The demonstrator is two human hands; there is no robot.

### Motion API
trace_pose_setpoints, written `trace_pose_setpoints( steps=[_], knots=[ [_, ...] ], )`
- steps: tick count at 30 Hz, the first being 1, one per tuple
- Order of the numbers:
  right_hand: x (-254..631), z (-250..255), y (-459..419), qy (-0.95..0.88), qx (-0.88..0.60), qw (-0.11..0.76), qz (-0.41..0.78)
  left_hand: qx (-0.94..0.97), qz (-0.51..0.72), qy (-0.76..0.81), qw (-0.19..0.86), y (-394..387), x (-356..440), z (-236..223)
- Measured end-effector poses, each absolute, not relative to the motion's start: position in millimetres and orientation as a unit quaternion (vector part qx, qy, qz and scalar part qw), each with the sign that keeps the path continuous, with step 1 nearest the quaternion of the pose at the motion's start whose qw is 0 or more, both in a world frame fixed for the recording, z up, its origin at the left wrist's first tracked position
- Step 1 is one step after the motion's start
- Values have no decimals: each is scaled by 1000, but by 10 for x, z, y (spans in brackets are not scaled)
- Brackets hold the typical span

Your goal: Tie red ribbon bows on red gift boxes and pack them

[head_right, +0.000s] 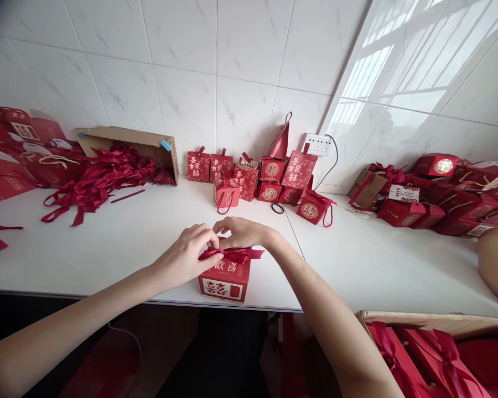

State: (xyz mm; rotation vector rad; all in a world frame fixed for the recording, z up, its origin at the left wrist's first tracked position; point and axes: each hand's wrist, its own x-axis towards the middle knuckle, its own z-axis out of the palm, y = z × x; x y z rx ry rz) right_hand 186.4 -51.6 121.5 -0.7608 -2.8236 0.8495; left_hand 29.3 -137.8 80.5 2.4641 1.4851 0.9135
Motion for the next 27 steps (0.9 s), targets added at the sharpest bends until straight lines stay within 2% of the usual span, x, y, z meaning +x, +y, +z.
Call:
trace_pose_setpoints(
  steps=[3,8,14,16,21,27],
  knots=[
    [1843,1194,-486,-916,-230,38,328,825,291,480,59,-1388,307,804],
    [1864,1112,-481,-897,-218,66,378,822,293,486,53,-1381,322,786],
    [1848,1105,-486,-901,-218,56,371,840,285,453,-91,-1455,334,759],
    [1813,1118,-495,-907,-215,50,359,844,292,436,-109,-1466,331,737],
    [1771,1154,-530,-906,-216,58,360,830,327,449,-51,-1454,321,693],
    [1846,1111,-534,-866,-316,122,369,793,316,515,77,-1422,336,731]
  ],
)
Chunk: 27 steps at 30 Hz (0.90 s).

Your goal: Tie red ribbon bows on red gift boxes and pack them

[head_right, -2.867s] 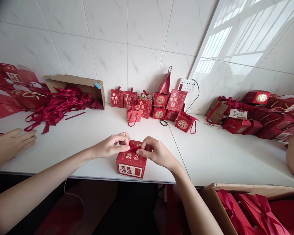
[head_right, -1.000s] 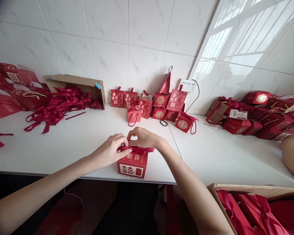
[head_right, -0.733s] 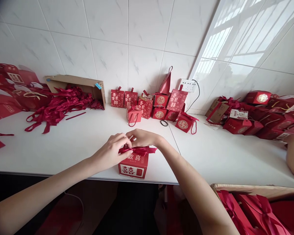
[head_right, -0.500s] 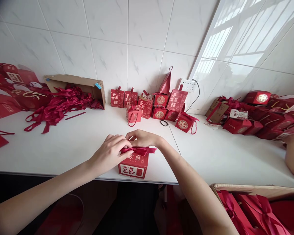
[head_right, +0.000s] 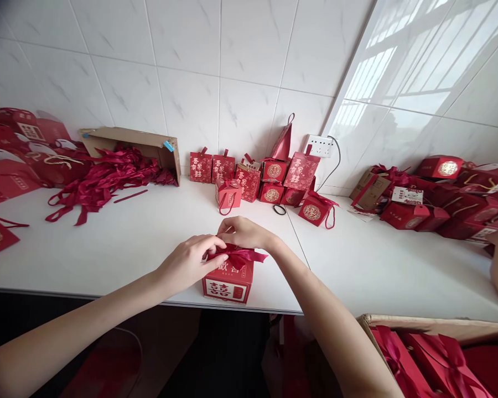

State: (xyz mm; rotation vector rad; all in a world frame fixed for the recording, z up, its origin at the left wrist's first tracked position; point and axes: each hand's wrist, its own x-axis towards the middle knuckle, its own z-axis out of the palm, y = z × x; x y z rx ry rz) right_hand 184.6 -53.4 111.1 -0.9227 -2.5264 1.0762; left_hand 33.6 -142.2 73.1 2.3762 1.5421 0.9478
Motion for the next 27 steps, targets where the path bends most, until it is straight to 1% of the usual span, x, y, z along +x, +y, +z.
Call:
trace_pose_setpoints(
  steps=[4,6,8,10,13,18,20,24,27],
  knots=[
    [1962,1017,-541,-835,-389,150,360,772,315,526,165,-1387,350,781],
    [2078,971,-566,-818,-409,187,359,769,321,524,176,-1366,354,788],
    [2237,935,-606,-801,-419,204,376,773,330,517,161,-1344,358,782],
    [2410,914,-660,-789,-420,180,411,778,339,507,150,-1323,364,771],
    [2602,896,-749,-768,-418,135,466,780,346,494,170,-1297,374,764],
    [2656,860,-828,-706,-406,107,571,780,357,473,200,-1276,379,755],
    [2642,849,-814,-710,-386,137,573,781,362,467,204,-1274,376,743],
    [2602,843,-719,-721,-399,247,510,782,361,466,201,-1271,361,732],
    [2529,819,-612,-713,-395,302,495,798,339,461,190,-1265,347,742]
  ],
)
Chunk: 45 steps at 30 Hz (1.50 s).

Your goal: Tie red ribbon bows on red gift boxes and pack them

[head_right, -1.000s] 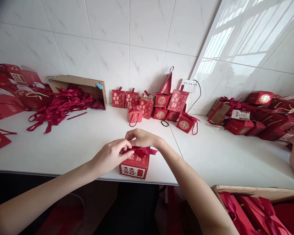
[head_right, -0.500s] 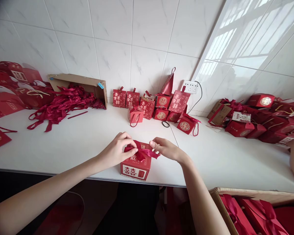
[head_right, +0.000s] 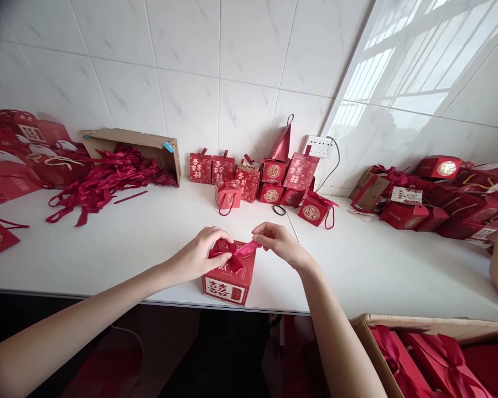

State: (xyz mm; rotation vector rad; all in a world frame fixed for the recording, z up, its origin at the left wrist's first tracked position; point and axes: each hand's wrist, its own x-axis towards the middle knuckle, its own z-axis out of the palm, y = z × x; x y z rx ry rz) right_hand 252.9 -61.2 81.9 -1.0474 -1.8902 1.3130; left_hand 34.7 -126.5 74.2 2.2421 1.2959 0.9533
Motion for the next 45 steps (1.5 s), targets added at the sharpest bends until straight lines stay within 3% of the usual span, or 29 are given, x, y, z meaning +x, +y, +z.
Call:
trace_pose_setpoints(
  steps=[3,6,8,12,14,18,31,37,45],
  knots=[
    [2414,757,-494,-684,-378,334,528,825,311,437,179,-1250,339,748],
    [2304,688,-411,-684,-419,307,512,835,287,434,180,-1234,340,745],
    [2267,674,-428,-696,-475,294,451,829,279,446,190,-1230,344,743],
    [2301,763,-737,-711,-540,371,255,810,285,466,214,-1231,360,739],
    [2330,835,-987,-731,-547,353,205,798,298,476,218,-1233,377,730],
    [2299,899,-1376,-774,-516,262,255,776,315,501,219,-1236,425,700],
    [2355,728,-1107,-684,-487,293,457,703,409,543,208,-1363,265,660],
    [2369,674,-1091,-632,-461,303,545,688,329,539,357,-1384,225,711],
    [2402,594,-1074,-512,-357,348,700,671,307,483,472,-1242,170,775]
  ],
)
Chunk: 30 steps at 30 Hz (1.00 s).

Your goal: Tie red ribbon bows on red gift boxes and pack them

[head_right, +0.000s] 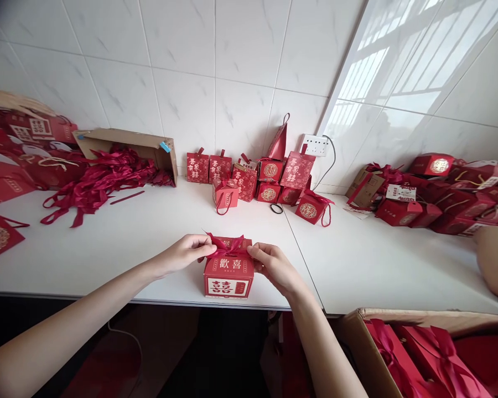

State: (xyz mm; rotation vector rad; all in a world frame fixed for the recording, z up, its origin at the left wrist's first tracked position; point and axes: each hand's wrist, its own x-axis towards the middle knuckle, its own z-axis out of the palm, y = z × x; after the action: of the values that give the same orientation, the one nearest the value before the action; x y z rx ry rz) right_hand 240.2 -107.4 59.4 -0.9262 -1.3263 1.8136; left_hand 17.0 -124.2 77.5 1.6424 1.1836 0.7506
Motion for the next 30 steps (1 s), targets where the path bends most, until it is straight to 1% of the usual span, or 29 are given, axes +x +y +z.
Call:
trace_pose_setpoints(
  steps=[7,10,12,13,15,19,21,27,30],
  knots=[
    [2433,461,-1018,-465,-323,377,733,670,273,473,503,-1213,121,805],
    [2530,417,-968,-403,-331,448,727,661,284,480,502,-1190,64,797],
    [2606,413,-969,-385,-357,501,688,657,292,485,497,-1186,49,803],
    [2634,424,-990,-399,-374,511,663,661,288,484,496,-1189,56,811],
    [2652,475,-1076,-467,-410,490,611,675,271,476,495,-1202,99,837],
    [2549,639,-1301,-636,-479,362,485,684,258,474,491,-1232,214,881],
    [2491,695,-1360,-669,-504,326,439,679,265,478,490,-1244,234,884],
    [2477,705,-1407,-681,-494,324,432,624,277,452,574,-1273,179,874],
    [2464,707,-1422,-680,-503,321,426,613,276,454,585,-1277,174,892]
  ],
)
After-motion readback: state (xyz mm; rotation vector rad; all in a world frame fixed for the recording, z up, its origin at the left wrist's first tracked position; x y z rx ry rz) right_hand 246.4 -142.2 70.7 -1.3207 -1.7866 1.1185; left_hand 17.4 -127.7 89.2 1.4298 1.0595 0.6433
